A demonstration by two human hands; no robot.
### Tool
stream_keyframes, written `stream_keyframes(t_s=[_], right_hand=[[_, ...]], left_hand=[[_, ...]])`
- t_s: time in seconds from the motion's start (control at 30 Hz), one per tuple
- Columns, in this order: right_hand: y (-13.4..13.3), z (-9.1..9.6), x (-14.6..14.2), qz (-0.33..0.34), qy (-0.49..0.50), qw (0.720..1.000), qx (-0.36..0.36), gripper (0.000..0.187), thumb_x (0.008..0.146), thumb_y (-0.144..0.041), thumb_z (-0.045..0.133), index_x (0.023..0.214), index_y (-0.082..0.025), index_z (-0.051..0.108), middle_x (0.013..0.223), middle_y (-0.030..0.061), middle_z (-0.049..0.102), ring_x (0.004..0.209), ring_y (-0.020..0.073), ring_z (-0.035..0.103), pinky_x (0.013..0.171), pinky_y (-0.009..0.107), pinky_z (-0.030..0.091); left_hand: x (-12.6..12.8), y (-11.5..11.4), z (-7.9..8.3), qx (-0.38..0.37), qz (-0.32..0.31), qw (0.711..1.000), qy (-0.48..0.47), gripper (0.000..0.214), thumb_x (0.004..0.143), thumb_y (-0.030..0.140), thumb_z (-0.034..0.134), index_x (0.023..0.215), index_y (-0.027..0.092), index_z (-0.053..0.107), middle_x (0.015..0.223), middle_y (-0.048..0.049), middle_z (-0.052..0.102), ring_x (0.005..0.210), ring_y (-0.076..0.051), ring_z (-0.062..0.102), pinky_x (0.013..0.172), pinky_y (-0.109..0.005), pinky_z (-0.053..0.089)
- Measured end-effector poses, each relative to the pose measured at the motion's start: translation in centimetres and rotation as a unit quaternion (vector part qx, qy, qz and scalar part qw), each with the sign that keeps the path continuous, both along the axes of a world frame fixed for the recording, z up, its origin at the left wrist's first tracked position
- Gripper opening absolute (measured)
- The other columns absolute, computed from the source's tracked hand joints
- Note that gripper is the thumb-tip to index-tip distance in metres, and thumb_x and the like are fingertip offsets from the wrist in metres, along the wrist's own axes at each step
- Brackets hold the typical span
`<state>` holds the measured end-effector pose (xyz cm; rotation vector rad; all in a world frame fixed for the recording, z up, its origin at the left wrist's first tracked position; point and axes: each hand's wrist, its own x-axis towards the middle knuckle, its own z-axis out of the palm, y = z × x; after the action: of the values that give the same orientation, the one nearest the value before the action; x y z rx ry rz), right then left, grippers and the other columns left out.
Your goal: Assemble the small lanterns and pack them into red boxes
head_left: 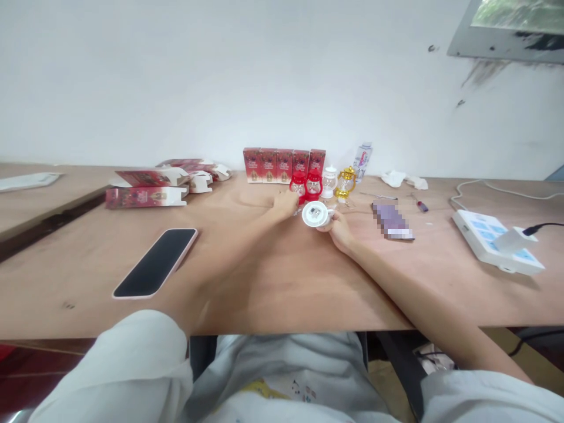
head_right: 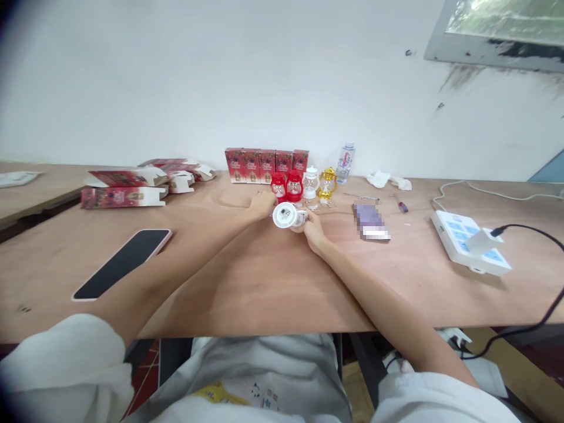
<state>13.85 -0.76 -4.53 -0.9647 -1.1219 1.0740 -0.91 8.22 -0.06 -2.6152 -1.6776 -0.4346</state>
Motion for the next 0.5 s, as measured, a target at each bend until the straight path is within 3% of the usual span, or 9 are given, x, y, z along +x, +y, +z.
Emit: stream_keyframes(t_s=[0.27,0.4,0.5], right_hand=[[-0.1,0.0,-0.1,-0.004,0.002,1.0,0.0,0.03,0.045,-0.021,0.066,0.074,-0.02,0.061,0.076,-0.0023,0.064,0.077,0.0169,0.055,0.068,0.028,0.041],[-0.2,0.3,-0.2,-0.001,-0.003,1.0,-0.002,0.03,0.044,-0.021,0.066,0.074,-0.02,0.062,0.076,-0.0029,0.064,0.077,0.0166,0.054,0.069,0.028,0.041],[-0.6,0.5,-0.5,-0.004,-0.014,1.0,0.002,0.029,0.044,-0.021,0.066,0.073,-0.02,0.061,0.073,-0.0036,0.063,0.074,0.0157,0.053,0.068,0.028,0.041]], left_hand=[[-1.3,-2.9,2.9,0.073,-0.073,0.988,-0.116,0.023,0.087,0.017,0.046,0.084,0.014,0.069,0.091,-0.0094,0.07,0.085,-0.019,0.062,0.079,-0.029,0.044],[-2.6,-5.9,3.6,0.062,-0.148,0.923,-0.35,0.017,0.084,0.024,0.055,0.083,0.014,0.069,0.082,-0.0049,0.071,0.075,-0.015,0.062,0.071,-0.026,0.046],[-3.1,-8.4,3.0,0.021,-0.19,0.886,-0.423,0.018,0.08,0.032,0.062,0.079,0.016,0.071,0.078,-0.0027,0.072,0.072,-0.014,0.063,0.067,-0.025,0.047]])
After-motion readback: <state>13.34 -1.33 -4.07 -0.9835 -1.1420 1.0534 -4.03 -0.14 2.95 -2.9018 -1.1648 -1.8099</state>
